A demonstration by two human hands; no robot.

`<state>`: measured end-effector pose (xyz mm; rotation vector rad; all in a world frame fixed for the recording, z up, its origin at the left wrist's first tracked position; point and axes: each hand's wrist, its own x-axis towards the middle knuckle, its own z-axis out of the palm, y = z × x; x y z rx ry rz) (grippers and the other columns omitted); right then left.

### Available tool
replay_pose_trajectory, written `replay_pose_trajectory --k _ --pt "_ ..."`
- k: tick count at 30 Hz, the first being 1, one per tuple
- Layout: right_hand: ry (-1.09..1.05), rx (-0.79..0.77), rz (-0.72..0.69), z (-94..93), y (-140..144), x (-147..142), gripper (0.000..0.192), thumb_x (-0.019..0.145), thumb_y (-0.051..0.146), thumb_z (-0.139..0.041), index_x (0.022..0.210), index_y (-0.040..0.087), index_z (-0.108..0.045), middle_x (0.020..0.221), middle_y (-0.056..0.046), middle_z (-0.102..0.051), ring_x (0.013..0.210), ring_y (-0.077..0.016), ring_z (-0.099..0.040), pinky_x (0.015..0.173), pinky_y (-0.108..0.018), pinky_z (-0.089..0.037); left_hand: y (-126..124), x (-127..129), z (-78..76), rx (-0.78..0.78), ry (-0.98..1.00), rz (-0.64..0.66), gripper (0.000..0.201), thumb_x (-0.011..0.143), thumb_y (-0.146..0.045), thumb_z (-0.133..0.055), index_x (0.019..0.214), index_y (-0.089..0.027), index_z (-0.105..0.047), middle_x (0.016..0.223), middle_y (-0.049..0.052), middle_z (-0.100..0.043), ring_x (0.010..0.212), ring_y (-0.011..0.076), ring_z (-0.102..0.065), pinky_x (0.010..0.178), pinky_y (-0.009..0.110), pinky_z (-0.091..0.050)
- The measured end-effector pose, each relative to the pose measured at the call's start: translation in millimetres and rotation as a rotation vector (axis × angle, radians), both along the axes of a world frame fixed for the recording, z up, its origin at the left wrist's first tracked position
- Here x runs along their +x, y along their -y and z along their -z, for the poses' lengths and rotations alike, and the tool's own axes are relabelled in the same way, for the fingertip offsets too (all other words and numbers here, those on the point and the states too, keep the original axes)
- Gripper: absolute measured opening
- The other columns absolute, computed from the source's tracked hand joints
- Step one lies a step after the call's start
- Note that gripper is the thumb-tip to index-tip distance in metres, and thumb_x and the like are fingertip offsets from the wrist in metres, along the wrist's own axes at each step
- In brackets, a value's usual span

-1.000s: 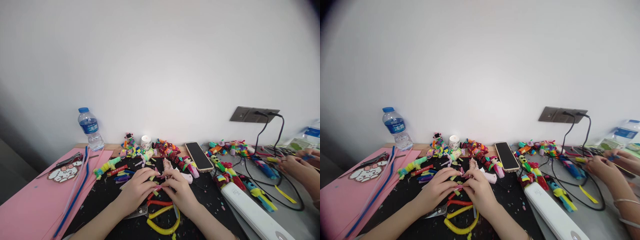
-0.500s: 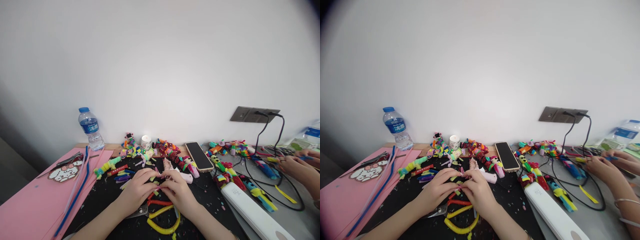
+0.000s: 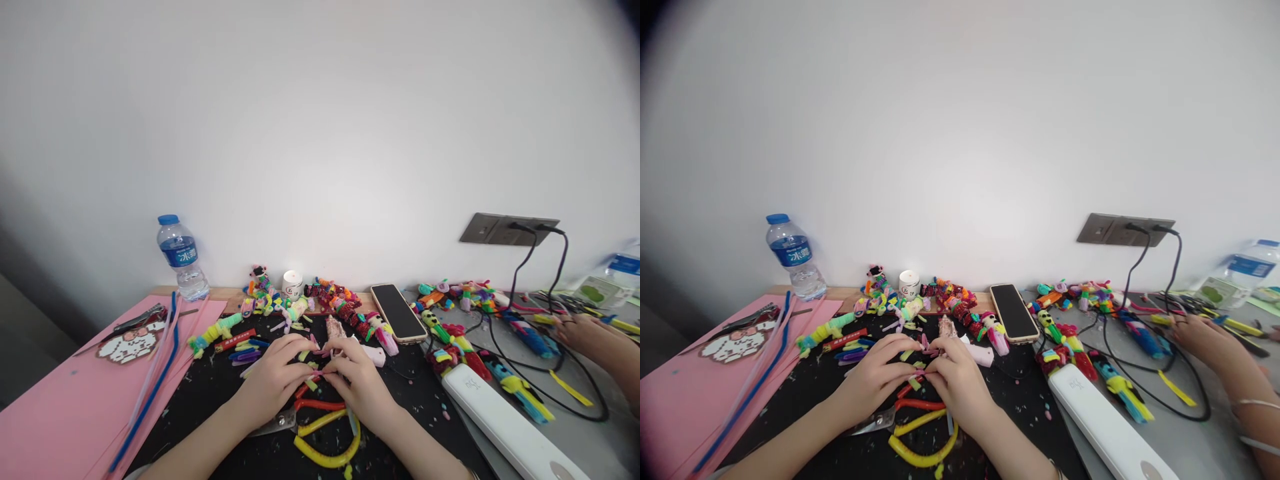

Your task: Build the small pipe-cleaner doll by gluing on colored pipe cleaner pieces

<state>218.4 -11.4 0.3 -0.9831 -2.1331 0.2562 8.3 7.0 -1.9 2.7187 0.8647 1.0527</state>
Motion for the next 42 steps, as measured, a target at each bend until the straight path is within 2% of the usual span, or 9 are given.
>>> replay_pose_trajectory --k 6,12,18,21,25,34,42 --pt "-0.016 -0.007 0.002 1.5 0 0 0.013 0.085 0.011 -0.058 0.082 0.021 -0.065 0.106 -0.006 -0.059 0.099 -0.0202 -0.056 0.085 -0.035 -0.050 -1 0 0.5 -0.039 0.019 0.015 0.018 0.090 -0.015 -0.053 0.090 -0.022 -0.070 0.117 0.006 -0.062 0.114 0.0227 -0.049 0.098 0.041 -0.045" --pt "-0.072 0.008 0.102 2.5 -4 5 0.013 0.083 0.009 -0.059 0.079 0.021 -0.065 0.102 -0.006 -0.060 0.094 -0.0211 -0.057 0.080 -0.035 -0.051 -7 -3 2.5 -0.138 0.159 -0.048 0.010 0.089 -0.021 -0.057 0.093 -0.021 -0.066 0.110 0.007 -0.067 0.108 0.0223 -0.057 0.098 0.042 -0.046" --pt "-0.056 0.008 0.131 2.9 -5 6 0.014 0.082 0.009 -0.061 0.080 0.021 -0.066 0.106 -0.007 -0.059 0.096 -0.0223 -0.057 0.079 -0.036 -0.051 -9 -3 3.4 -0.335 0.238 -0.178 0.026 0.094 -0.022 -0.044 0.115 -0.022 -0.061 0.116 0.005 -0.067 0.110 0.0196 -0.061 0.094 0.035 -0.051" --pt "-0.011 0.004 0.111 2.5 -4 4 0.014 0.081 0.008 -0.062 0.079 0.021 -0.067 0.109 -0.007 -0.058 0.098 -0.0224 -0.055 0.083 -0.037 -0.050 -10 -3 3.9 -0.434 0.259 -0.174 0.028 0.094 -0.021 -0.041 0.118 -0.021 -0.057 0.111 0.003 -0.071 0.109 0.0184 -0.063 0.094 0.033 -0.051" --pt "0.045 -0.006 0.081 1.9 -2 1 0.015 0.082 0.009 -0.062 0.083 0.021 -0.070 0.111 -0.007 -0.057 0.102 -0.0232 -0.052 0.087 -0.038 -0.048 -10 -2 3.9 -0.514 0.247 -0.160 0.030 0.091 -0.018 -0.042 0.118 -0.022 -0.055 0.109 0.003 -0.071 0.109 0.0189 -0.063 0.099 0.036 -0.047" --pt "0.165 -0.041 0.061 -0.1 -1 -1 0.021 0.084 0.013 -0.061 0.093 0.027 -0.073 0.121 -0.005 -0.056 0.114 -0.0277 -0.044 0.097 -0.045 -0.042 -10 0 0.9 -0.554 0.234 -0.191 0.027 0.087 -0.017 -0.043 0.106 -0.023 -0.061 0.108 0.002 -0.071 0.110 0.0200 -0.061 0.102 0.038 -0.043" --pt "0.072 -0.022 0.076 0.2 0 -1 0.017 0.084 0.010 -0.058 0.085 0.021 -0.071 0.115 -0.008 -0.058 0.108 -0.0266 -0.047 0.091 -0.044 -0.045 -9 0 4.3 -0.608 0.308 -0.161 0.032 0.083 -0.013 -0.044 0.111 -0.021 -0.058 0.096 0.002 -0.072 0.092 0.0171 -0.067 0.089 0.032 -0.051"
